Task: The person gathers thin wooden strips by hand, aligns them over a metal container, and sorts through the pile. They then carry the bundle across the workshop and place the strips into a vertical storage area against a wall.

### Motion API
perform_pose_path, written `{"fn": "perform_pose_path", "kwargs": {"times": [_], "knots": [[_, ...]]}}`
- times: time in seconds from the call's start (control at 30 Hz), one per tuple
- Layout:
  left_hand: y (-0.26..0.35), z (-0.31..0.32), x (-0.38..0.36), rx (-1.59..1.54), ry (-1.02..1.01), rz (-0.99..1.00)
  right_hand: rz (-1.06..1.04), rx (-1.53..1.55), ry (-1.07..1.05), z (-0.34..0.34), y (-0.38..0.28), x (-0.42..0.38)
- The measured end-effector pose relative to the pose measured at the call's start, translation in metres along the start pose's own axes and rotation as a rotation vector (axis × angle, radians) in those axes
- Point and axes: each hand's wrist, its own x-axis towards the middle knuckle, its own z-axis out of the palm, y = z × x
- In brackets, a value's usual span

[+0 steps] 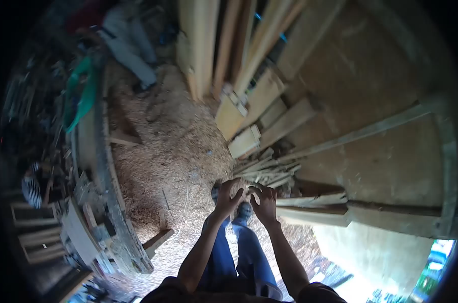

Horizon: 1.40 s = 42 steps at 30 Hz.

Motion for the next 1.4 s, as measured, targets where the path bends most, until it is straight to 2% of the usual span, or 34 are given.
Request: {"fn": "perform_pose_path", "kwargs": {"times": [0.13,0.2,0.37,0.67,0.83,0.97,1.1,1.2,1.27,1.4], "knots": [[0.070,-0.073,-0.042,0.064,0.187,0.017,-0.219,-0.002,0.039,-0.067,-0.089,0.010],[0.092,-0.103,-0.066,0.065,0.230,0.021,-0.215,0.047,0.030,-0.088,-0.127,0.007],[0.122,-0.165,-0.138,0.140,0.313,-0.016,-0.327,0.097,-0.051,-0.079,-0.185,-0.029],[0.104,-0.235,-0.298,0.159,0.579,-0.110,-0.607,0.227,-0.318,-0.002,-0.288,-0.136],[0.091,-0.284,-0.448,0.175,0.750,-0.162,-0.786,0.238,-0.400,0.052,-0.367,-0.225],[0.076,-0.311,-0.590,0.205,0.911,-0.276,-0.844,0.416,-0.590,0.092,-0.438,-0.332],[0.057,-0.322,-0.732,0.209,1.166,-0.386,-1.044,0.428,-0.789,0.140,-0.506,-0.437],[0.039,-0.319,-0.820,0.123,1.353,-0.494,-1.059,0.358,-0.917,0.167,-0.547,-0.498],[0.017,-0.311,-0.864,0.031,1.480,-0.571,-1.032,0.346,-0.998,0.187,-0.571,-0.528],[-0.032,-0.318,-0.919,-0.108,1.540,-0.662,-1.098,0.302,-1.042,0.241,-0.601,-0.564]]}}
